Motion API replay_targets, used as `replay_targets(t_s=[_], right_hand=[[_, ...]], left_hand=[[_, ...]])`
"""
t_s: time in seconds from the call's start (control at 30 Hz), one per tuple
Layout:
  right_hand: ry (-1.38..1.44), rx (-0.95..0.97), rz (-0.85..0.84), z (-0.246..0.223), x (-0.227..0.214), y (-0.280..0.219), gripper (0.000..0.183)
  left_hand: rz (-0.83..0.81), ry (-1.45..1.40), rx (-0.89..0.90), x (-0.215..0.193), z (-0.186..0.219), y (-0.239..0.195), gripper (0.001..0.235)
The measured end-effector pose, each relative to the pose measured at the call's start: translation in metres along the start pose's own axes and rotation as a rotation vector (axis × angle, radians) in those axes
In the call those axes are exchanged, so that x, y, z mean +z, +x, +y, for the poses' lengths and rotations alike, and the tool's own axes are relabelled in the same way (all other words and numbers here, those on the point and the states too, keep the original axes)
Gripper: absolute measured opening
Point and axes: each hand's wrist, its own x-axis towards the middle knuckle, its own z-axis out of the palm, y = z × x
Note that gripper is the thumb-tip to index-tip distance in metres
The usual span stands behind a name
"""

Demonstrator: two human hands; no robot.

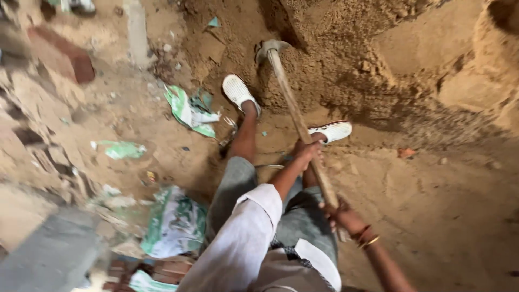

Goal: The person carries a large metal basin filled with sand across a construction area, sets it on the ground, and then uses a long-handled hoe to dig sand from a sandy bank, working the blade into the face and pulling loose sand toward the basin.

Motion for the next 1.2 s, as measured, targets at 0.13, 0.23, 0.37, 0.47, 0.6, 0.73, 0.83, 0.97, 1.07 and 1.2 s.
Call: replay_targets(t_s=[0.13,0.23,0.37,0.47,0.6,0.73,0.83,0.97,1.07,1.2], right_hand=[[0.360,-0.140,-0.262,-0.072,-0.003,0.039,0.043],[0.288,-0.107,-0.288,-0.147,0.000,0.071,0.035],[0.296,-0.132,-0.259,-0.170,0.004,0.111,0.024],[-0.002,-0.241,-0.323,-0.134,-0.026,0.136,0.035],[-0.089,-0.343,-0.198,-0.079,-0.102,0.043,0.049],[-0.372,-0.726,0.182,0.052,-0.206,-0.052,0.070],[-0.566,-0.323,0.160,0.141,-0.305,-0.091,0.061],[-0.762,-0.053,0.490,0.227,-0.386,-0.153,0.021],[-0.963,-0.125,0.798,0.277,-0.398,-0.159,0.013],[-0.910,-0.193,0.938,0.281,-0.346,-0.133,0.012]], left_hand=[[-0.044,0.022,-0.032,-0.010,0.112,-0.069,0.022],[-0.086,0.064,-0.066,-0.023,0.189,-0.098,0.019],[-0.089,0.154,-0.128,-0.031,0.189,-0.076,0.031],[-0.159,-0.075,-0.124,-0.015,0.163,-0.043,0.028],[-0.158,-0.181,0.005,0.034,0.147,-0.019,0.029],[-0.189,-0.341,0.113,0.127,0.129,0.034,0.034],[-0.232,-0.521,0.047,0.250,0.116,-0.036,0.029],[-0.354,-0.638,-0.122,0.360,0.087,-0.171,0.049],[-0.428,-0.670,-0.166,0.380,0.069,-0.211,0.044],[-0.355,-0.610,-0.177,0.348,0.074,-0.209,0.042]])
